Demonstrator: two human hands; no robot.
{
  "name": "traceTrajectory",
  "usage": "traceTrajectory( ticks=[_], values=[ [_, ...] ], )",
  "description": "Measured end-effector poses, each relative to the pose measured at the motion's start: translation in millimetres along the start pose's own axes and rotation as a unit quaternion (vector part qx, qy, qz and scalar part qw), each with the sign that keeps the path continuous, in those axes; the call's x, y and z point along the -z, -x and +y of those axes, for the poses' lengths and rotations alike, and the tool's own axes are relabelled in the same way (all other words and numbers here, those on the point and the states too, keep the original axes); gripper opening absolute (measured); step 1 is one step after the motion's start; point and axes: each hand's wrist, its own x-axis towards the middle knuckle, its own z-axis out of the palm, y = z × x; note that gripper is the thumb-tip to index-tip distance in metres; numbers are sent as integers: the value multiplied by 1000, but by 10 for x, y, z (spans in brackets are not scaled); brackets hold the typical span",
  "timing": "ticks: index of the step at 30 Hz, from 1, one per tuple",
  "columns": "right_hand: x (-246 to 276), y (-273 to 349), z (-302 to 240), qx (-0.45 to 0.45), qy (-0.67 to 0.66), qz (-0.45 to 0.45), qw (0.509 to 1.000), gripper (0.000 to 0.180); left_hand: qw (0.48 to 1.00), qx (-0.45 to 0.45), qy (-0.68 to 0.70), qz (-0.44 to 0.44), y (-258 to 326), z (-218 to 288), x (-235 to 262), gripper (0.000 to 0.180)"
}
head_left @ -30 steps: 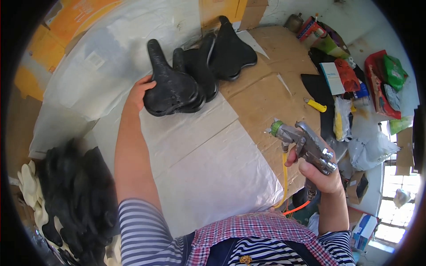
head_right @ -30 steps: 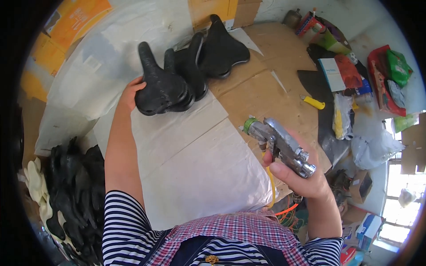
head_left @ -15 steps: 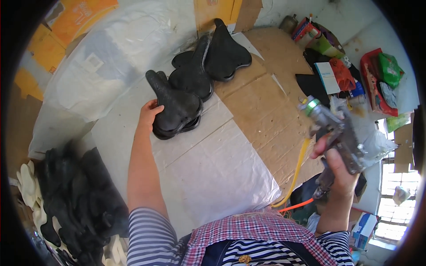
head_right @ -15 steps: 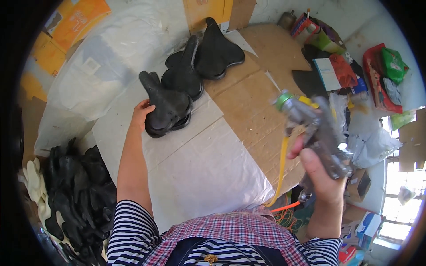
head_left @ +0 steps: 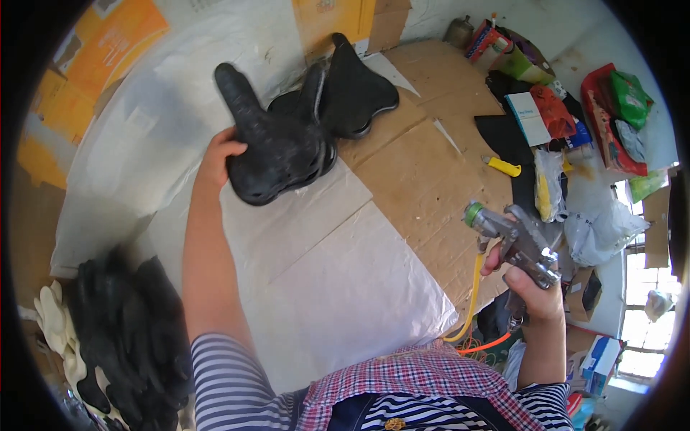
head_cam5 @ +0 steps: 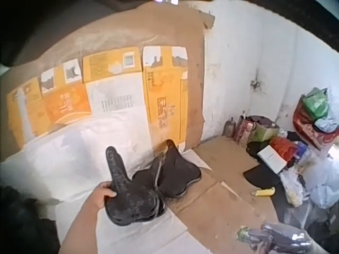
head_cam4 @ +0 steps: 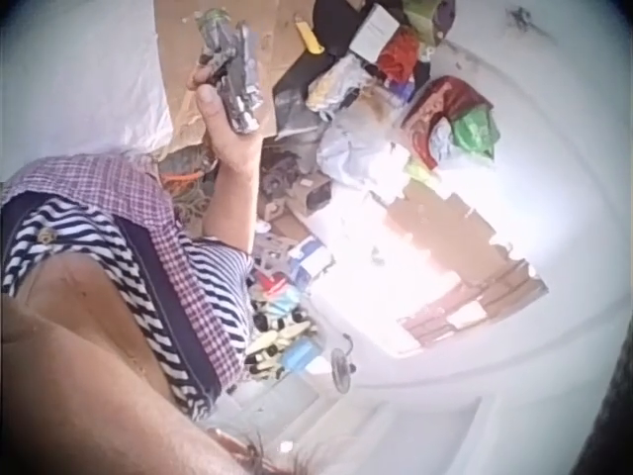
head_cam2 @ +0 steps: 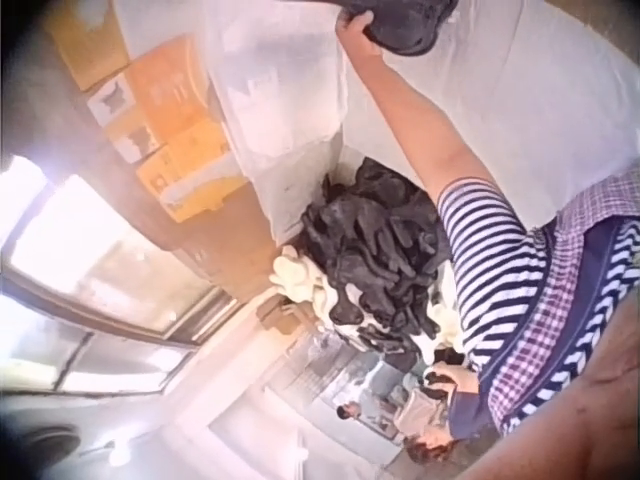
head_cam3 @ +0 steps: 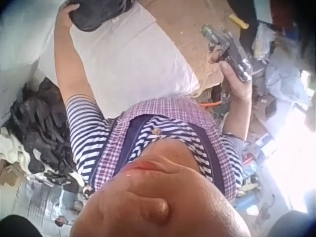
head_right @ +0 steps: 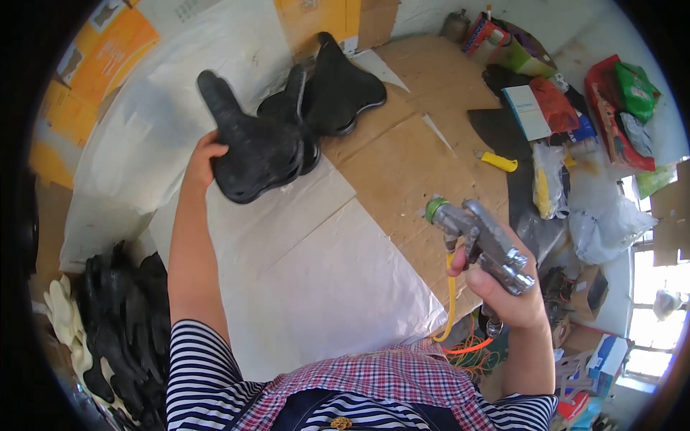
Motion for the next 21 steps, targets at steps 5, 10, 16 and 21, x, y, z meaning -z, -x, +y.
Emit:
traceTrajectory(
  ticks=[5,10,16,21],
  values=[
    [20,-22,25,-36,-3,-7,999,62,989,45,-134,-44,-696,-132,-354,52],
    [152,-126,2,-83,80,-44,992,58,971,70,-228,-5,-384,-322,-261,51],
    [39,-283,-314,81,56,168,981,35,987,85,-102,92,221,-674,-140,52],
    [108,-264,-208,51,57,105,992,48,991,39,12,130,338,-664,-238,61]
  ],
)
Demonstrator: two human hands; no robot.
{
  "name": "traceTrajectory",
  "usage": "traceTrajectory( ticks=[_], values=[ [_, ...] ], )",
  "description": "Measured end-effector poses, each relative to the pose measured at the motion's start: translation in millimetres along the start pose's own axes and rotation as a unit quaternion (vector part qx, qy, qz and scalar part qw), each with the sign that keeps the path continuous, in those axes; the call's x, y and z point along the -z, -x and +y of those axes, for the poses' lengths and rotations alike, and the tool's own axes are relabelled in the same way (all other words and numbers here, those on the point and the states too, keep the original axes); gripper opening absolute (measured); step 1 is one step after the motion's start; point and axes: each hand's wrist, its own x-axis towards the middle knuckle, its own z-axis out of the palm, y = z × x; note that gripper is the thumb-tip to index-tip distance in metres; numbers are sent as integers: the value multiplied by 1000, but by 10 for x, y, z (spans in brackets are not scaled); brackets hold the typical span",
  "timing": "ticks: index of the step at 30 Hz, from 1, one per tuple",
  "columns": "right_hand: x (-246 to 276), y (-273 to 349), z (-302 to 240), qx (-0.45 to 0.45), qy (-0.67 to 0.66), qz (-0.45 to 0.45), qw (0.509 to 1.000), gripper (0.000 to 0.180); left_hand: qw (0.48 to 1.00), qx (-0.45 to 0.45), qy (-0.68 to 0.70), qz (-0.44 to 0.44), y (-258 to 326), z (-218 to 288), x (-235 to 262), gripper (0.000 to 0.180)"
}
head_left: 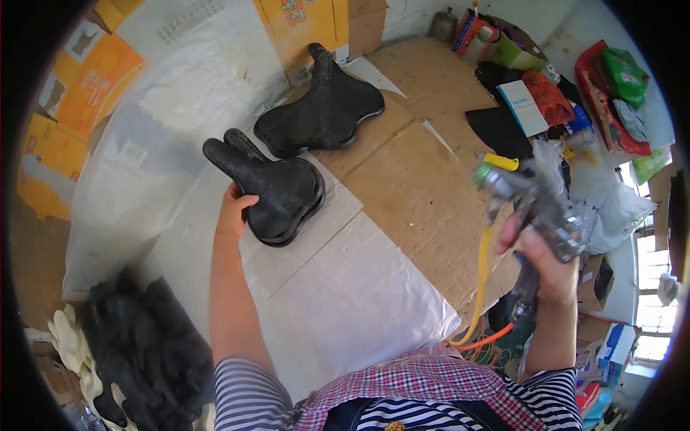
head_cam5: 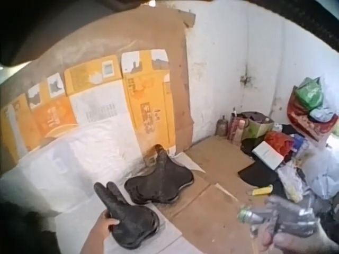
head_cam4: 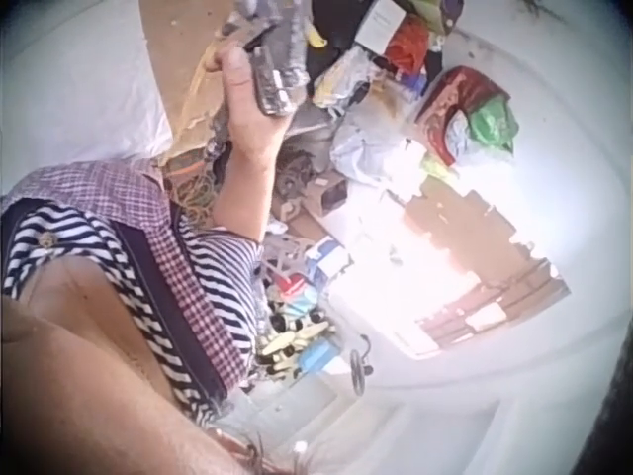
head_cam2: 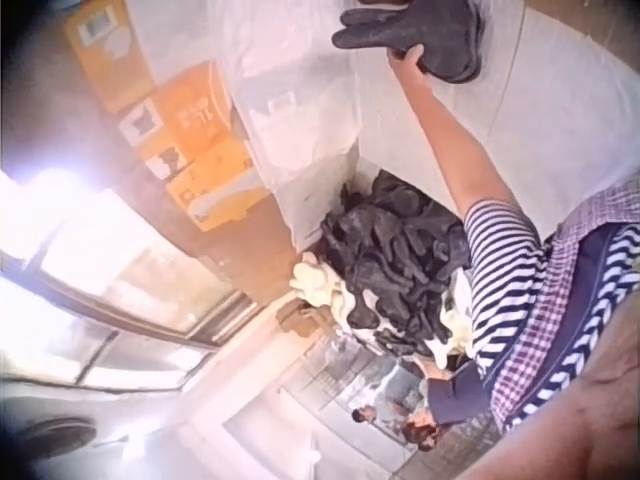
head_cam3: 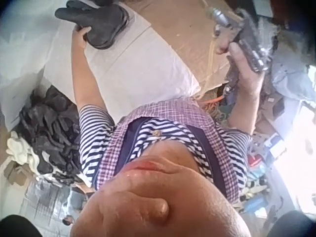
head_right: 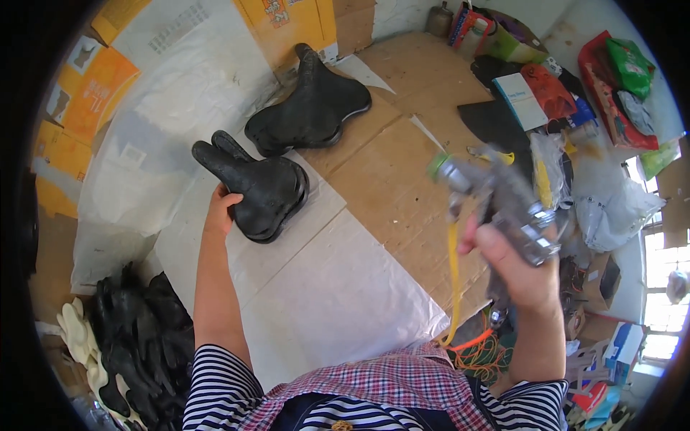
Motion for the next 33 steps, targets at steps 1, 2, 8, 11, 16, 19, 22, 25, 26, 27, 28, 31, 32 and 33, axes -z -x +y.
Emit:
traceTrajectory(
  ticks=[1,2,8,11,16,19,22,25,26,27,28,31,32,33],
  values=[
    [10,15,100,-29,-18,-42,999,60,1000,-10,10,-3,17,75,-18,65],
    [33,40,173,-61,-37,-75,995,68,1000,-6,10,-7,14,165,-81,65],
    [318,-11,353,-68,-75,-53,993,57,984,-29,-85,-153,-487,797,-599,60],
    [362,-87,395,-81,-62,-52,993,57,978,-44,-114,-169,-943,960,-1002,54],
    [473,-239,471,-126,-5,-45,991,55,959,-19,-198,-204,-1228,914,-1329,53],
    [425,-431,404,-78,-18,-29,996,55,944,3,-276,-180,-1188,869,-1258,55],
    [401,-549,275,41,-48,8,998,41,959,33,-256,-116,-999,631,-1131,60],
    [415,-587,193,67,-35,6,997,38,985,10,-140,-101,-884,352,-1003,69],
    [429,-585,205,58,0,9,998,45,985,12,-141,-102,-879,334,-1058,69],
    [443,-571,264,45,-6,8,999,40,988,20,-120,-97,-883,326,-1125,68],
    [446,-543,317,45,-8,7,999,40,991,25,-99,-89,-882,345,-1145,68],
    [499,-432,529,-57,-16,-13,998,39,993,25,-74,-88,-912,384,-1264,65],
    [538,-400,626,-58,-17,-10,998,39,993,26,-76,-91,-900,372,-1311,65],
    [582,-371,717,-68,-17,-19,997,40,992,-7,-79,-93,-877,363,-1344,64]
  ],
)
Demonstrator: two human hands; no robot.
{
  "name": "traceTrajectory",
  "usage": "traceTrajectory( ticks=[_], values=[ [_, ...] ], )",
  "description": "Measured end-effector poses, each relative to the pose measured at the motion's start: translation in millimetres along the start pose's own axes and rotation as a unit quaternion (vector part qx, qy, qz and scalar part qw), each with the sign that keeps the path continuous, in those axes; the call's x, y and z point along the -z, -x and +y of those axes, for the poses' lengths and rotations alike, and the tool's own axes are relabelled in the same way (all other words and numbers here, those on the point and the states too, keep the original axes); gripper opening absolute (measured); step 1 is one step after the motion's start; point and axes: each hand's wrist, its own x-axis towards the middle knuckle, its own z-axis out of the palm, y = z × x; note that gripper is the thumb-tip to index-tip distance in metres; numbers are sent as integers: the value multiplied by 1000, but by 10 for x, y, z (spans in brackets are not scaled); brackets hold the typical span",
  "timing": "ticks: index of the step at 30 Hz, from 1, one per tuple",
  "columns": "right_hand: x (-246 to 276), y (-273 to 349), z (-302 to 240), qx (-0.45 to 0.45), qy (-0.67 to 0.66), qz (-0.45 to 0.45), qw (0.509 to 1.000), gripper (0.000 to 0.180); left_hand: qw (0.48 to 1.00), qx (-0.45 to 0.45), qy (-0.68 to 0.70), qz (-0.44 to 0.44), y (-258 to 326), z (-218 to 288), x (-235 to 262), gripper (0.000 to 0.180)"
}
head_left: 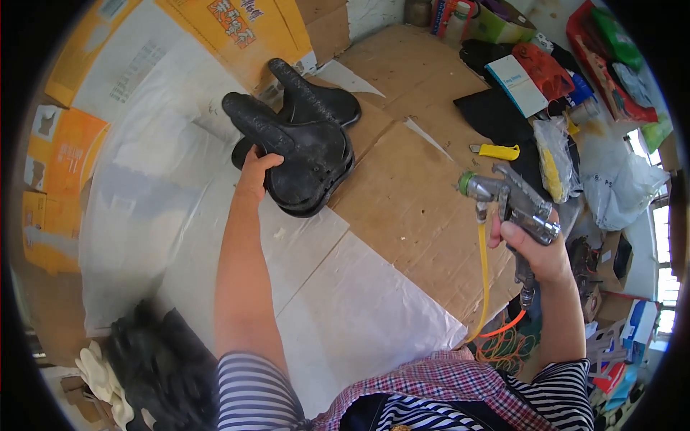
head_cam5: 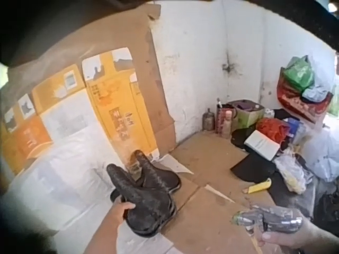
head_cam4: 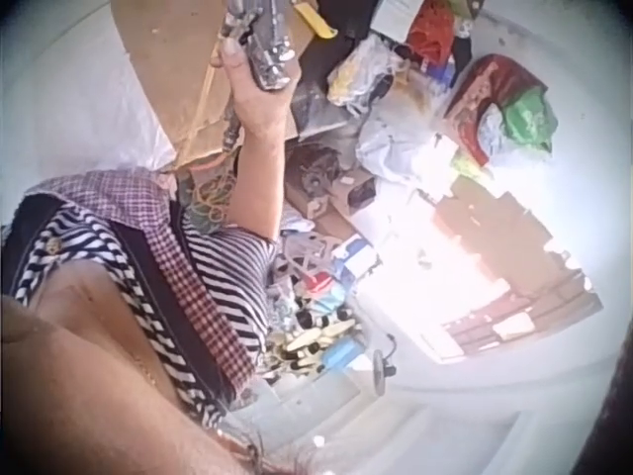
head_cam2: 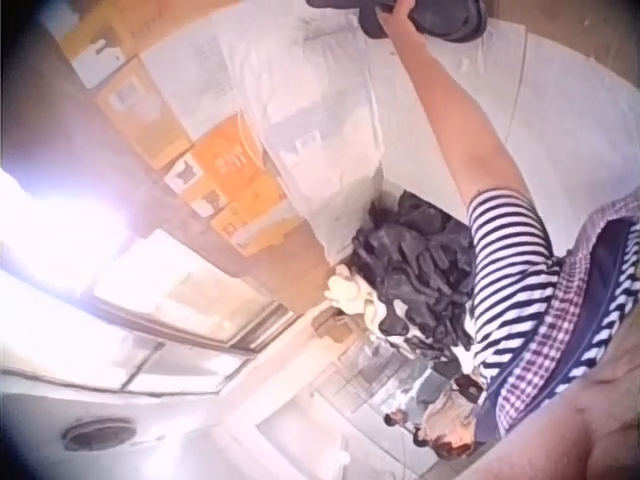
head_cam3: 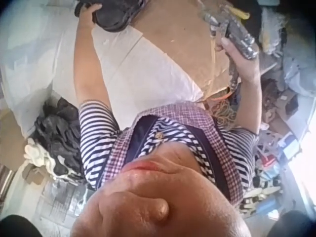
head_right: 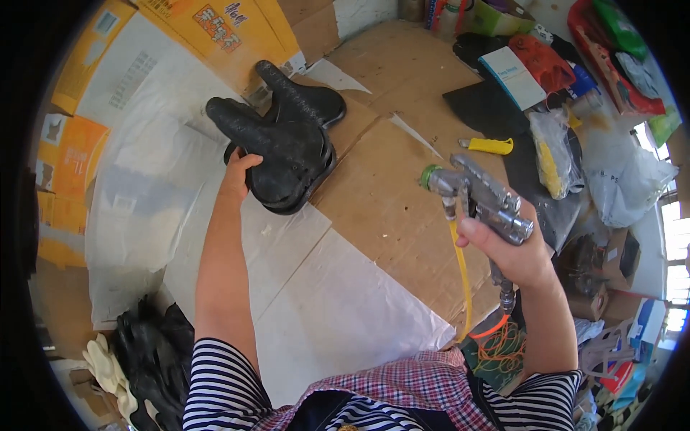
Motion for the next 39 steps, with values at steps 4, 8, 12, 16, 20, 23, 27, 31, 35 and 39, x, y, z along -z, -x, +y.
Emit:
traceTrajectory(
  ticks=[4,8,12,16,20,23,27,31,35,39],
  values=[
    [153,78,135,-35,-47,3,998,36,995,-50,77,-49,-161,174,-300,61],
    [188,64,301,-43,-69,-4,997,37,990,-41,136,-20,-719,279,-544,56],
    [-10,-53,423,-34,-89,-38,995,35,991,32,127,14,-1037,92,-416,51],
    [-203,-45,630,-69,-13,-15,997,34,982,-68,174,-6,-471,-139,-556,48],
    [-295,63,699,-58,-16,-86,994,27,962,-167,176,124,789,-158,-89,59],
    [-544,152,607,-36,-25,-146,988,26,945,-160,206,196,2093,113,770,53],
    [-733,255,411,-28,10,-231,972,28,825,-211,235,468,3951,216,2163,36],
    [-775,345,183,-29,20,-257,966,25,470,-136,115,864,5080,409,2989,59],
    [-686,240,157,-37,10,-224,974,32,644,-156,111,740,4067,373,2867,22],
    [-618,128,205,-51,41,-203,977,41,869,-68,92,481,2699,226,2264,25]
  ],
)
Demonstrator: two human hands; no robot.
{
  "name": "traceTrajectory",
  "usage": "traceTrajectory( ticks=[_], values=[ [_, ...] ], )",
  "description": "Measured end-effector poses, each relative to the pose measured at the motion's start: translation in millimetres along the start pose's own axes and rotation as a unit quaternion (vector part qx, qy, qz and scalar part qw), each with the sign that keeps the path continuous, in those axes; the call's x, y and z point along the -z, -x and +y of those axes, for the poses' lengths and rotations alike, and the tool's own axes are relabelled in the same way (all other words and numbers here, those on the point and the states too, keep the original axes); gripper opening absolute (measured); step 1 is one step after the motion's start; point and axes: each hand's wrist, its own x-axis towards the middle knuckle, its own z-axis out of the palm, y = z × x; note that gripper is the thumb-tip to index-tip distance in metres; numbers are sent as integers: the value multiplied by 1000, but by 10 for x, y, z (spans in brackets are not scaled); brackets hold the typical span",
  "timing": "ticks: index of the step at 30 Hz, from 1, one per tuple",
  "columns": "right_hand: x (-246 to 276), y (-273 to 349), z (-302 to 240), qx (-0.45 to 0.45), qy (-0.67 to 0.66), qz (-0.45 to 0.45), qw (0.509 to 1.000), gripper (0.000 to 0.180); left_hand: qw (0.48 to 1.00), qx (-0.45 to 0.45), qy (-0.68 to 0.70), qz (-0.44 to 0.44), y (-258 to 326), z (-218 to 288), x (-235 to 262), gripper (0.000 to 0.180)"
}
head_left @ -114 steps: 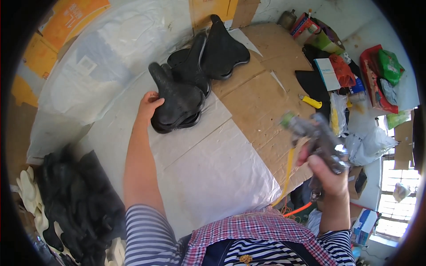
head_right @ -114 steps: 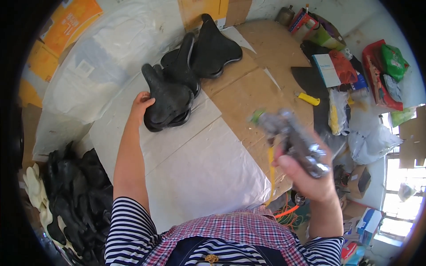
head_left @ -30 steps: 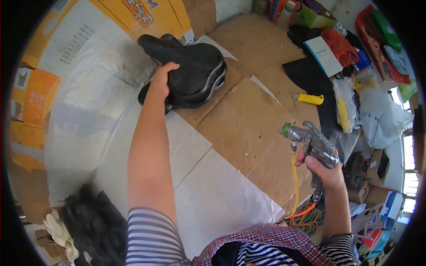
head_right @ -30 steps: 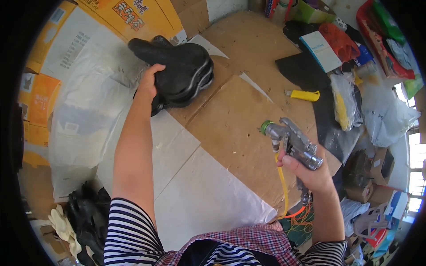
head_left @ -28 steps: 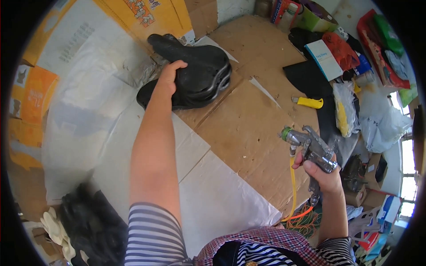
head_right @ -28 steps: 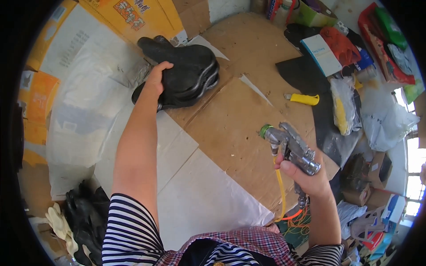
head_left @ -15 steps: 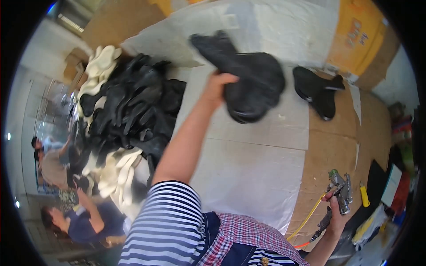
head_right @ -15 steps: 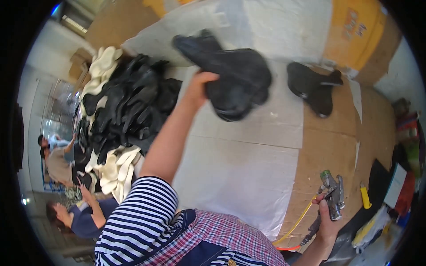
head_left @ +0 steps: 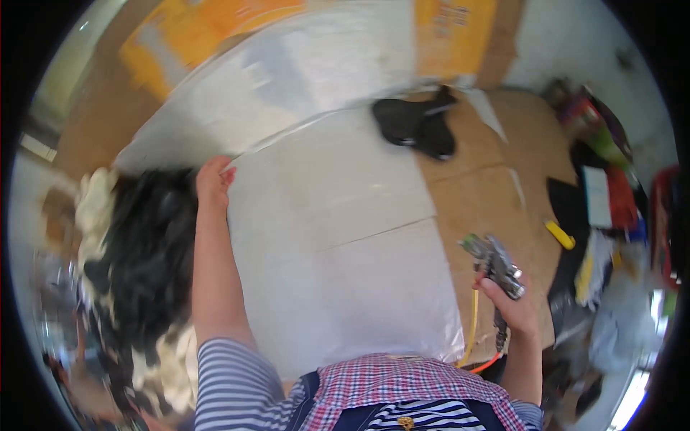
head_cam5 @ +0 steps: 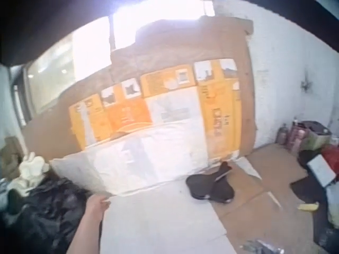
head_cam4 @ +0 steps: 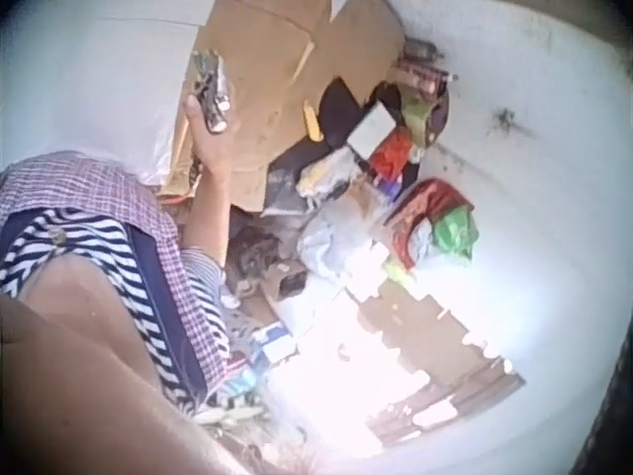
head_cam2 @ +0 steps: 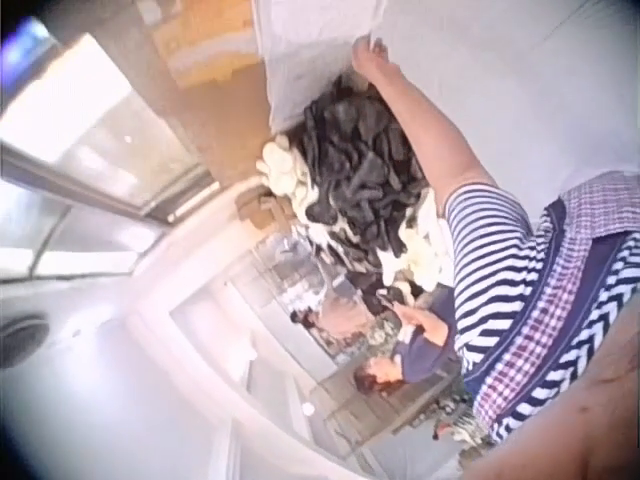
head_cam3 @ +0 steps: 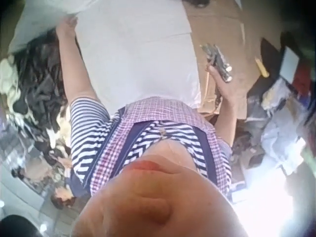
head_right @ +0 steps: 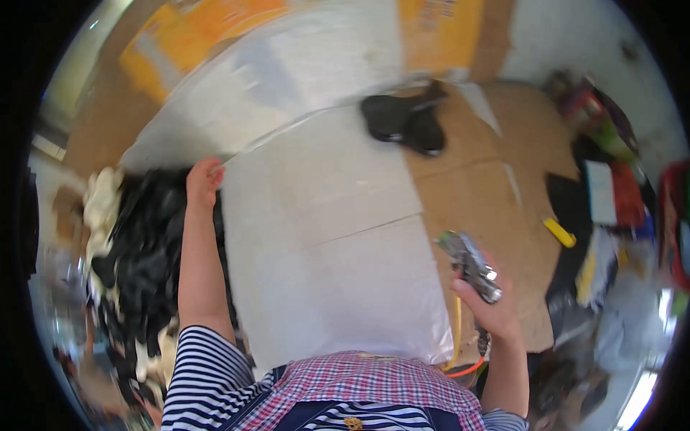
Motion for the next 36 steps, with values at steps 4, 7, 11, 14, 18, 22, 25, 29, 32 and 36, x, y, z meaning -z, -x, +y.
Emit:
traceTrajectory(
  ticks=[4,7,11,14,18,22,25,29,32,36],
  values=[
    [-1,-6,25,33,-2,-9,999,52,978,135,-16,-155,-393,-609,-1481,33],
    [91,8,50,15,5,15,1000,55,966,157,-42,-202,-551,-1020,-2569,37],
    [97,-77,66,3,3,31,1000,55,979,120,-111,-122,-1018,-1351,-3282,40],
    [177,-175,155,2,-3,41,999,56,985,152,-44,-73,-1096,-1491,-3518,40],
    [278,-204,6,11,-30,50,998,58,965,147,-131,-171,-427,-1488,-3549,35],
    [181,-72,-268,57,-97,68,991,71,934,248,120,-228,105,-1486,-2805,28],
    [176,166,-300,38,-98,47,993,64,922,262,173,-226,787,-1513,-2510,23],
    [66,299,-428,-5,-102,49,994,50,922,245,218,-207,1307,-1546,-2299,35],
    [59,351,-580,63,-128,144,979,43,922,251,215,-204,1464,-1554,-2192,48],
    [108,458,-660,82,-134,116,981,44,919,236,224,-222,1482,-1598,-2037,51]
  ],
)
